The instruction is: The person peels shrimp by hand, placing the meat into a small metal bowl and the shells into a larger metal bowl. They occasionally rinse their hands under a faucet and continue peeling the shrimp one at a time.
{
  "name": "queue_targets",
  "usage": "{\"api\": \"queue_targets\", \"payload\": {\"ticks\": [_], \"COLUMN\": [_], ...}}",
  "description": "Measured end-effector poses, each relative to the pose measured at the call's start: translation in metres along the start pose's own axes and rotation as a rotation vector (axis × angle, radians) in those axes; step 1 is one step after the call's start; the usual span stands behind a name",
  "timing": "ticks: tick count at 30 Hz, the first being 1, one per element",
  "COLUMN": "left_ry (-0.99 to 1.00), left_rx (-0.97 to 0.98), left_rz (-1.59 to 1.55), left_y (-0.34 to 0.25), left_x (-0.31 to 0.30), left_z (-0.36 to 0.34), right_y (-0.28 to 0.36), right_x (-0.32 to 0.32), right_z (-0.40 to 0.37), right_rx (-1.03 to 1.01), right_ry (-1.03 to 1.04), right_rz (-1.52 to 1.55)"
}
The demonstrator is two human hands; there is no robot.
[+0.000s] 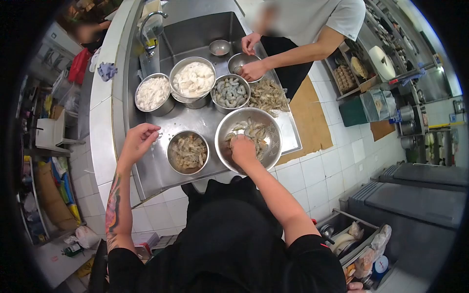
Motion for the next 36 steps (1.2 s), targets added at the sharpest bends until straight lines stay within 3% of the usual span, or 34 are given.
{"api": "queue_targets", "payload": {"ticks": [6,8,9,12,13,15,19,21,23,25,28,30,33,35,36], "left_ry": [0.035,0.055,0.080,0.154,0.194,0.226,0.225,0.354,0.358,0.333,0.250,0.221,0.094,0.120,0.101], "left_rx": [0.024,0.041,0.064,0.114,0.152,0.205,0.153,-0.093,-0.068,-0.090,-0.075,-0.022,0.088,0.255,0.243], "left_rz": [0.034,0.072,0.102,0.076,0.041,0.068,-0.139,-0.523,-0.585,-0.650,-0.561,-0.422,-0.255,-0.022,-0.014], "left_y": [-0.006,-0.010,-0.013,-0.026,-0.034,-0.047,-0.052,-0.025,-0.016,-0.001,0.002,-0.013,-0.031,-0.046,-0.046], "left_x": [0.004,0.007,0.011,0.024,0.030,0.038,0.046,0.062,0.066,0.066,0.062,0.057,0.052,0.049,0.048], "left_z": [0.000,-0.003,-0.002,-0.006,-0.007,-0.009,-0.008,-0.002,0.000,-0.001,-0.003,-0.001,-0.004,-0.005,-0.006], "right_y": [-0.010,-0.018,-0.019,-0.018,-0.008,0.025,0.093,0.122,0.144,0.154,0.146,0.140,0.144,0.141,0.139], "right_x": [-0.012,-0.024,-0.028,-0.033,-0.042,-0.059,-0.077,-0.088,-0.114,-0.124,-0.093,-0.060,-0.074,-0.063,-0.062], "right_z": [-0.005,-0.008,-0.007,-0.013,-0.016,-0.014,-0.005,-0.002,-0.006,-0.009,-0.003,0.006,0.000,0.004,0.004], "right_rx": [-0.029,0.060,0.054,0.230,0.228,0.032,-0.165,-0.321,-0.423,-0.425,-0.339,-0.248,-0.149,-0.168,-0.175], "right_ry": [-0.096,-0.092,-0.093,0.063,0.061,0.057,0.045,-0.041,-0.169,-0.174,-0.108,0.037,0.147,0.171,0.167], "right_rz": [0.178,0.625,0.629,1.332,1.334,1.534,1.417,1.137,0.951,0.957,0.989,1.554,1.572,1.486,1.407]}}
Point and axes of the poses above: each hand's wrist, its own z-axis towards the middle knuckle, its own x-axis out of the palm, y = z × x, the point moved 5 cm from there along z, towards the middle knuckle, and after that the axes turned 8 degrees about y, right-handed, at the moved point
